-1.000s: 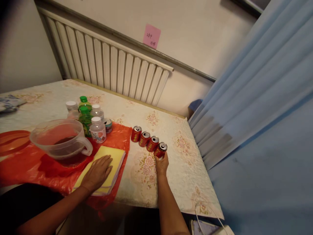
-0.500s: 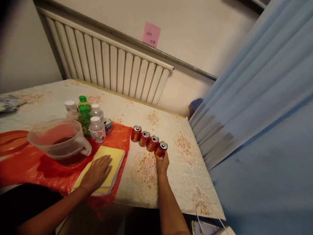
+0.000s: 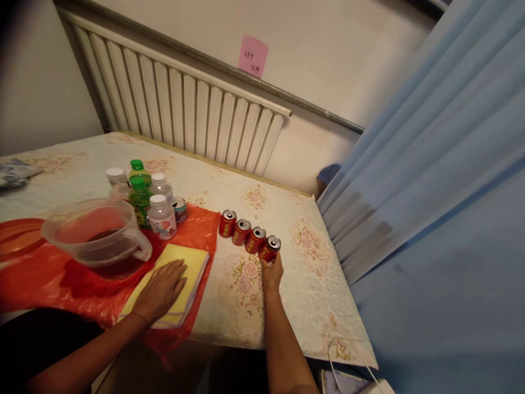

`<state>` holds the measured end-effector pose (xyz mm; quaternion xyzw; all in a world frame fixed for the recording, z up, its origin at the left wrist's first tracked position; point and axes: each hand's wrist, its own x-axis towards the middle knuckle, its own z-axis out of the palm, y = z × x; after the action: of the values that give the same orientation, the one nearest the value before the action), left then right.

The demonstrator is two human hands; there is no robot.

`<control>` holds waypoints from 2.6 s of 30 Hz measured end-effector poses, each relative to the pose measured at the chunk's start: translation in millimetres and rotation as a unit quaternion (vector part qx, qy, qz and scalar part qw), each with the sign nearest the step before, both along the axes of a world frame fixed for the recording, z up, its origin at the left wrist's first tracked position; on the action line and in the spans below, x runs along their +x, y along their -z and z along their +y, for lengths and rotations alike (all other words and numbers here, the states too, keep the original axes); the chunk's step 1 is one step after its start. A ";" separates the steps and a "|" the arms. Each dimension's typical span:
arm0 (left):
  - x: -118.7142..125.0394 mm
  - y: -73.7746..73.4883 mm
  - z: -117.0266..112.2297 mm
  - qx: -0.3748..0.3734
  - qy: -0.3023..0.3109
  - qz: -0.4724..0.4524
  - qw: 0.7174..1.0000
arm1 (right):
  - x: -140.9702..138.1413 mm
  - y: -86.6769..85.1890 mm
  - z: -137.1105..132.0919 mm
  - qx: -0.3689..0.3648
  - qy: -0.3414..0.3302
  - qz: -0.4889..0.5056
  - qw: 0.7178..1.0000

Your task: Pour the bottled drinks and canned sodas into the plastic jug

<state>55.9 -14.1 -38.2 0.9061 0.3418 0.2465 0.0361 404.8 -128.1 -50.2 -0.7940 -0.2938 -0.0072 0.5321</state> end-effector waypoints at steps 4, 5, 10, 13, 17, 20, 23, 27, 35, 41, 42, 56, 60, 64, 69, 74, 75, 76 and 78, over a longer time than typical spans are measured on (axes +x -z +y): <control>-0.1 0.8 -0.2 0.006 -0.003 0.002 1.000 | -0.1 1.0 0.5 0.002 -0.001 -0.002 1.000; -0.1 0.8 -0.2 0.005 -0.003 0.000 1.000 | -0.2 1.2 0.6 0.004 0.000 -0.002 1.000; 0.1 0.5 0.4 -0.001 -0.002 -0.006 1.000 | -1.5 1.5 0.8 0.009 0.004 -0.004 1.000; 0.1 0.8 0.7 -0.004 -0.002 -0.009 1.000 | -1.9 2.1 0.5 0.011 0.003 -0.008 1.000; 0.0 0.9 0.0 -0.002 -0.001 -0.013 1.000 | -1.2 4.8 0.6 0.012 0.001 -0.012 1.000; 0.1 0.5 -1.0 -0.003 -0.004 -0.016 1.000 | -0.6 6.5 1.1 0.013 -0.001 -0.016 1.000; 0.0 0.1 -1.4 -0.003 -0.006 -0.013 1.000 | -0.7 6.7 1.3 0.014 -0.002 -0.016 1.000; -0.1 -1.3 -1.8 -0.008 -0.006 -0.003 1.000 | -1.5 5.3 1.0 0.011 -0.005 -0.013 1.000; -0.6 -3.3 -3.5 -0.006 -0.010 -0.002 1.000 | -3.0 2.4 -0.8 0.001 0.002 -0.017 1.000; -1.1 -2.2 -3.9 -0.006 -0.010 0.002 1.000 | -3.7 1.2 -1.2 0.005 0.000 -0.017 1.000; -1.1 -2.3 -4.1 -0.006 -0.010 0.001 1.000 | -4.1 0.6 -1.2 0.006 0.000 -0.019 1.000; -1.6 -0.4 -3.5 -0.014 -0.008 -0.015 1.000 | -2.9 3.2 -0.6 0.017 0.000 -0.022 1.000; -1.7 -0.6 -3.6 -0.015 -0.009 -0.011 1.000 | -3.8 2.7 -0.9 0.019 -0.003 -0.021 1.000; -1.8 0.0 -3.5 -0.015 -0.009 -0.011 1.000 | -5.1 1.3 -1.2 0.018 -0.004 -0.021 1.000; -1.8 0.2 -3.5 -0.009 -0.011 -0.004 1.000 | -4.2 2.4 -0.7 0.014 0.000 -0.018 1.000; -1.6 -0.9 -3.8 -0.011 -0.014 -0.003 1.000 | -4.3 2.5 -0.5 0.012 -0.003 -0.015 1.000; -1.6 -0.9 -3.8 -0.011 -0.013 -0.006 1.000 | -4.6 2.1 -0.6 0.012 -0.004 -0.015 1.000; -1.5 -0.9 -3.8 -0.012 -0.012 -0.010 1.000 | -4.9 1.6 -0.7 0.012 -0.003 -0.015 1.000; -1.4 -1.0 -3.6 -0.016 -0.011 -0.014 1.000 | -5.3 0.7 -0.9 0.011 -0.002 -0.015 1.000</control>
<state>54.4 -17.7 -37.2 0.8981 0.3551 0.2541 0.0525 399.5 -129.0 -51.0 -0.7871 -0.3034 -0.0211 0.5366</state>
